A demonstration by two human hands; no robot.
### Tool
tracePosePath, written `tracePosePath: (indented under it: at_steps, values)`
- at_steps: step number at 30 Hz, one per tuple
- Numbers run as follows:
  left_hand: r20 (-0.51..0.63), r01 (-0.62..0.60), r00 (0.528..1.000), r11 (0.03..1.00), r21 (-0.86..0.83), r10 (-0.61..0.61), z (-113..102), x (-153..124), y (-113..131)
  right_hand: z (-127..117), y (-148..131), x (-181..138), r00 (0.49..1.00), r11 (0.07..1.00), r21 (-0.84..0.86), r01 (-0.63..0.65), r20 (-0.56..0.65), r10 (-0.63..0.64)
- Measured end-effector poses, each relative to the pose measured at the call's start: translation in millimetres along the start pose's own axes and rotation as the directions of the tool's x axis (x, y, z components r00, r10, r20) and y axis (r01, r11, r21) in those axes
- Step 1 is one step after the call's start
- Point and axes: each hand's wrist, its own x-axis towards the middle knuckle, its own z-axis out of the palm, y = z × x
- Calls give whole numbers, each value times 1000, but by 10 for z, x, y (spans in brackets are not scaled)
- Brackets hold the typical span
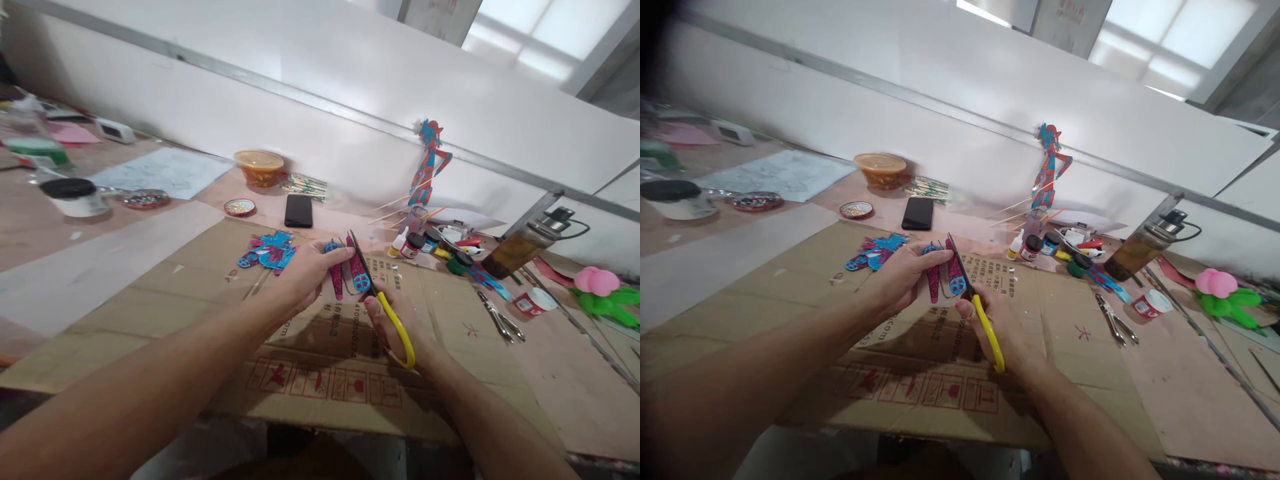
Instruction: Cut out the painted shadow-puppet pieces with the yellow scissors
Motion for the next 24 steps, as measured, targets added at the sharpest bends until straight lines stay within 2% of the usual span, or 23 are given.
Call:
tracePosePath:
  at_steps: [9, 24]
  values:
    - [24, -26, 999, 997, 79, 24, -53, 29, -24, -3, -3, 2, 1000, 999, -44, 2, -23, -3]
    - [12, -12, 1000, 996, 84, 11, -49, 31, -10, 2, -3, -2, 999, 996, -93, -1, -42, -3]
